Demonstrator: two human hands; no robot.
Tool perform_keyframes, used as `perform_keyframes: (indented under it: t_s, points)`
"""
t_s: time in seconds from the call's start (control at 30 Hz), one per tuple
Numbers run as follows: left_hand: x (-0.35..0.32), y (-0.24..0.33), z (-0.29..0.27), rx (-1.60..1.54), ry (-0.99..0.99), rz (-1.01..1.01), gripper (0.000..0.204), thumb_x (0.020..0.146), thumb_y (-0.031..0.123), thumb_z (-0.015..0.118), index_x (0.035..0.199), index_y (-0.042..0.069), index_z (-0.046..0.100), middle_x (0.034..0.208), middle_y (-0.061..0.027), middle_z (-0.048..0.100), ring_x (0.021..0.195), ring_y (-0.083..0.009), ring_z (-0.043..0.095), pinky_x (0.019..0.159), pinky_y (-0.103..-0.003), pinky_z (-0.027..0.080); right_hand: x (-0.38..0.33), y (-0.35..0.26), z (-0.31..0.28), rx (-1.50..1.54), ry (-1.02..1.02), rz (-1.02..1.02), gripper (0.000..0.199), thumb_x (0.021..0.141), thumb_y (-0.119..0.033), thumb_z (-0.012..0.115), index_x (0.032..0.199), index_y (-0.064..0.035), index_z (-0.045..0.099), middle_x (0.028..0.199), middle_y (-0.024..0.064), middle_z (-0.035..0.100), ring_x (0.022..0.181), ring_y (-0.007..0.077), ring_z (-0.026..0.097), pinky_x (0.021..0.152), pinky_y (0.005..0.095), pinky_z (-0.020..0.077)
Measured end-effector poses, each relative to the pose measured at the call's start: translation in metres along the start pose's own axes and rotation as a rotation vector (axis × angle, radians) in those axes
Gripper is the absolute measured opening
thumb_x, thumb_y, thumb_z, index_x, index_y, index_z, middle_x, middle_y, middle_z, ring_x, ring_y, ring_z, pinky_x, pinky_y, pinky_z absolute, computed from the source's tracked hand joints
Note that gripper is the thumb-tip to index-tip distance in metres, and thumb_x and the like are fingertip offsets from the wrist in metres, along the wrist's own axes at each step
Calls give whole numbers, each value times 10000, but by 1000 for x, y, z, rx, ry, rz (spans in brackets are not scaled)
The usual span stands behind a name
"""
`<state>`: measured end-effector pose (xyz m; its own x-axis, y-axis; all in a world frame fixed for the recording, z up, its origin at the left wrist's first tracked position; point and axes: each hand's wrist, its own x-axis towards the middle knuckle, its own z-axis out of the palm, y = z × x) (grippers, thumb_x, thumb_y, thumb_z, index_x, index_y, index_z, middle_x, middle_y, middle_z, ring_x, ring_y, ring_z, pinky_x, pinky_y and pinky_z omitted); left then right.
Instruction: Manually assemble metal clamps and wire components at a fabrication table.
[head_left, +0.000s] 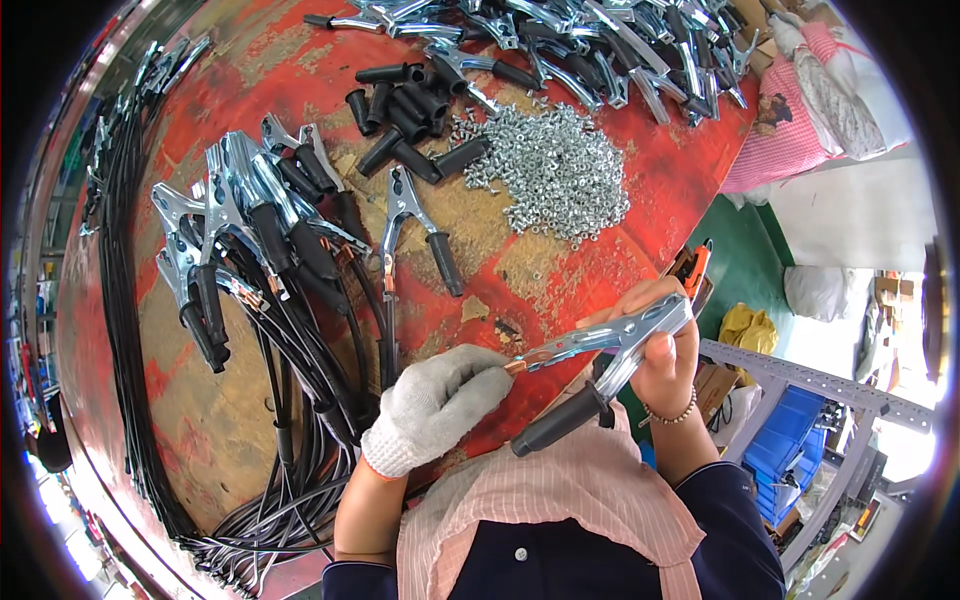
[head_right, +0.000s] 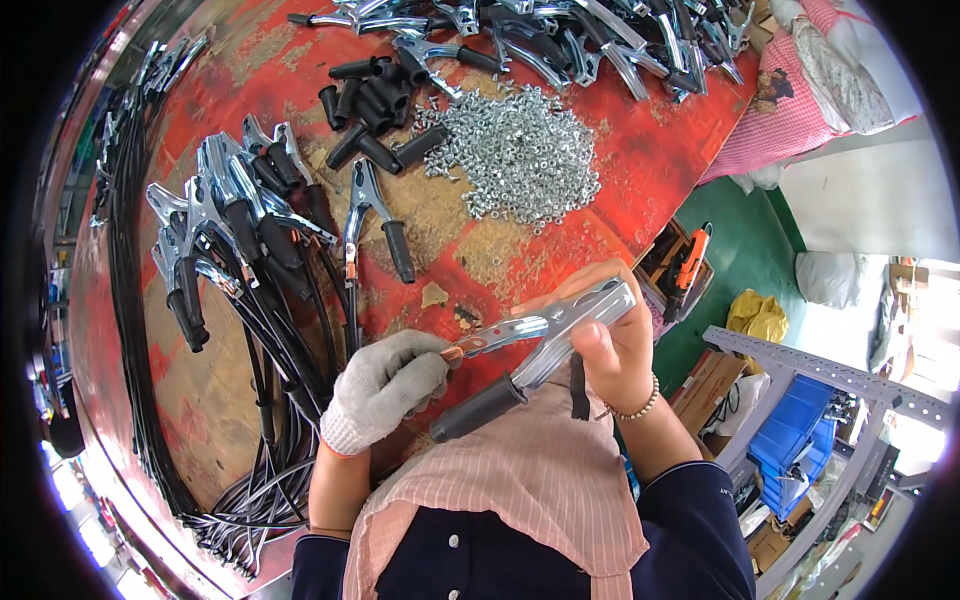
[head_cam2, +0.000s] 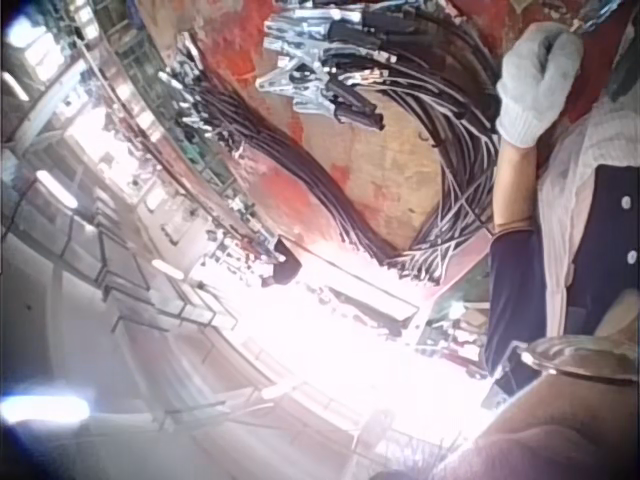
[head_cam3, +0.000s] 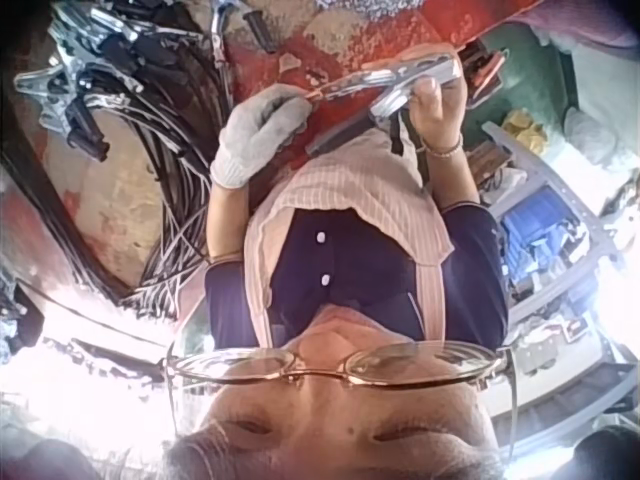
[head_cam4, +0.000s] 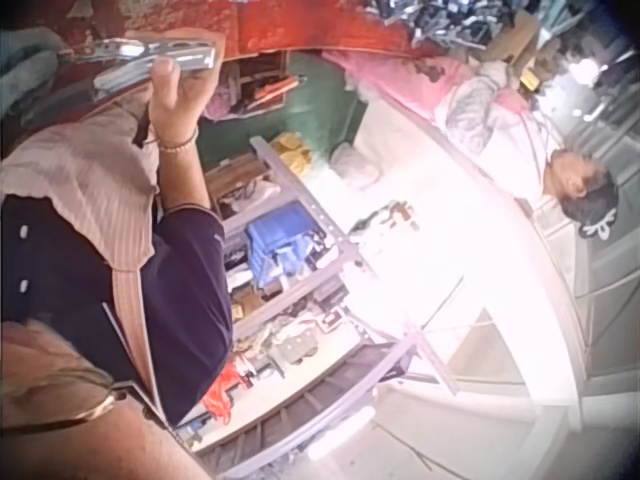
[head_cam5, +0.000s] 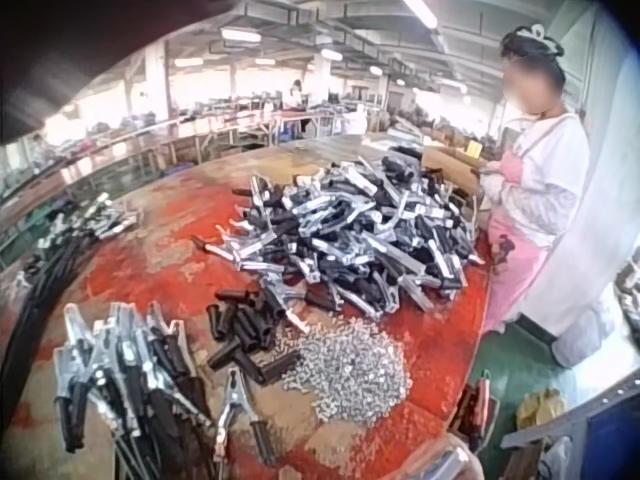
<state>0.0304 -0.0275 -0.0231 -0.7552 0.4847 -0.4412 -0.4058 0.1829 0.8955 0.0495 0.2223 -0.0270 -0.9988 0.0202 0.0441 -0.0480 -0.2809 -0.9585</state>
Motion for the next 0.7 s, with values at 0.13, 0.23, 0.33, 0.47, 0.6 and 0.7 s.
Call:
perform_keyframes:
  t_s: [0.13,0.23,0.33,0.47,0.6,0.7]
  points:
    - [-1,5,-1,9,-27,-41,234,933,147,583,1085,-21,646,772,-46,635,689,-91,574,619,-244,461,1,-2,4,2,-36,-30,505,864,-388,721,1042,17,476,897,107,585,929,341,695,816,457,573]
    - [-1,13,-4,56,-88,-97,289,939,190,588,1149,-5,631,823,-93,662,742,-136,631,704,-292,508,0,-7,6,-24,-39,-25,546,837,-421,742,1031,23,490,873,90,544,897,297,692,817,500,583]
    - [-2,13,-7,79,-135,-66,302,952,164,564,1198,-4,610,833,-99,662,737,-136,639,697,-289,513,-1,-8,6,9,-20,-12,560,828,-434,748,1028,21,489,883,97,549,889,297,694,800,488,591]
    - [-4,12,-8,98,-161,14,322,962,131,534,1253,3,584,839,-109,660,725,-147,647,688,-289,517,-1,-13,7,-8,-32,7,560,826,-434,752,1027,16,485,882,93,560,894,306,697,797,459,594]
    - [-1,7,-3,165,-156,72,330,964,119,525,1273,15,578,843,-110,654,708,-160,648,678,-293,519,-4,-13,7,-113,-60,-47,567,826,-468,741,1030,-10,477,951,133,662,847,210,655,742,336,542]
    - [-2,9,-4,142,-147,60,328,963,112,526,1273,22,580,839,-109,653,702,-159,642,675,-292,516,-3,-15,13,-182,-84,-45,564,833,-500,719,1033,-32,475,1027,174,704,784,147,567,708,277,452]
